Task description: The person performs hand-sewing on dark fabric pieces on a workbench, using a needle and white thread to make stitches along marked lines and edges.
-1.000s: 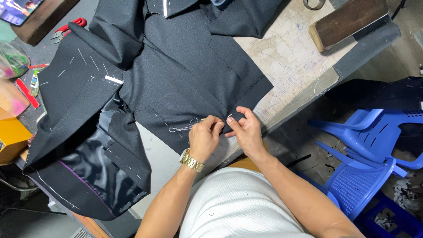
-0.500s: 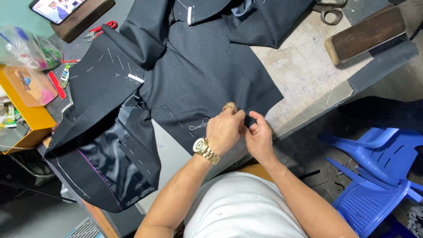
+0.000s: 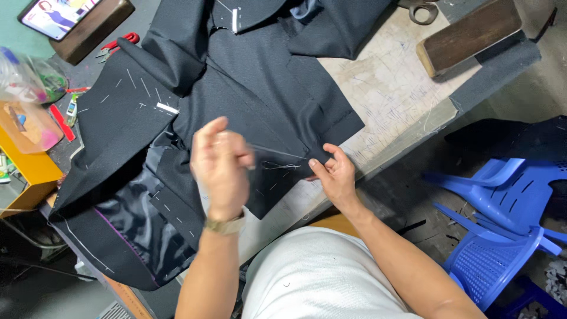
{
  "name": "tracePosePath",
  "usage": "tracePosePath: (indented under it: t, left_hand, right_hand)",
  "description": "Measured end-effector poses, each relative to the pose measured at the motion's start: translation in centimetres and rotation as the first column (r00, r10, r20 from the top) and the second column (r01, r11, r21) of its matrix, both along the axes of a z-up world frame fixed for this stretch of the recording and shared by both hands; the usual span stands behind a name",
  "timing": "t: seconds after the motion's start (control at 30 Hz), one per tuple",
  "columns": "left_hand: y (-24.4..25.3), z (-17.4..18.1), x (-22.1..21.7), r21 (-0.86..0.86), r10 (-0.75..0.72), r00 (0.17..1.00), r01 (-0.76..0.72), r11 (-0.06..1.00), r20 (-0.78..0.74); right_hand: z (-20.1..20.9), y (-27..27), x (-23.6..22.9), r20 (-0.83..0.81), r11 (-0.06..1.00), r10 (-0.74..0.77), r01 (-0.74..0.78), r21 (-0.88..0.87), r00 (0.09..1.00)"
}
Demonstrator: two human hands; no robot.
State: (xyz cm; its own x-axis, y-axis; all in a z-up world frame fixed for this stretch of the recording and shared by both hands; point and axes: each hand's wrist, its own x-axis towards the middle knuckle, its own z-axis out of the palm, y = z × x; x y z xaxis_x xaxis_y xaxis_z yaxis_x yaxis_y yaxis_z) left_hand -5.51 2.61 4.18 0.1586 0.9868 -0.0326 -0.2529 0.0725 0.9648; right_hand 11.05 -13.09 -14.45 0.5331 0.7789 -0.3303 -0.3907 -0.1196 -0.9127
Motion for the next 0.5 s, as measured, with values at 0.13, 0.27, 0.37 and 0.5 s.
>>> tracePosePath:
  t: [0.13, 0.27, 0.37, 0.5]
  left_hand:
    - [0.7, 3.0, -4.8, 0.071, 0.307, 0.937, -0.322, 0.944, 0.169]
    - [-0.1, 8.4, -7.7, 0.118, 0.428, 0.877, -0.46, 0.88, 0.22]
    - [-1.0, 8.6, -11.6, 0.194, 0.451, 0.868, -0.488, 0.851, 0.206]
    - [-2.0, 8.5, -15.0, 0.224, 0.476, 0.843, -0.529, 0.818, 0.252]
  right_hand:
    - [0.5, 0.2, 0.0, 0.004, 1.0, 0.011, -0.011, -0.009, 1.0]
    - [7.0, 1.8, -0.4, 0.073, 0.988, 0.059, -0.048, -0.147, 0.996]
    - [5.7, 1.5, -0.3, 0.054, 0.993, 0.05, -0.044, -0.11, 0.997]
    - [6.9, 1.8, -0.2, 0.099, 0.988, 0.087, -0.073, -0.14, 0.991]
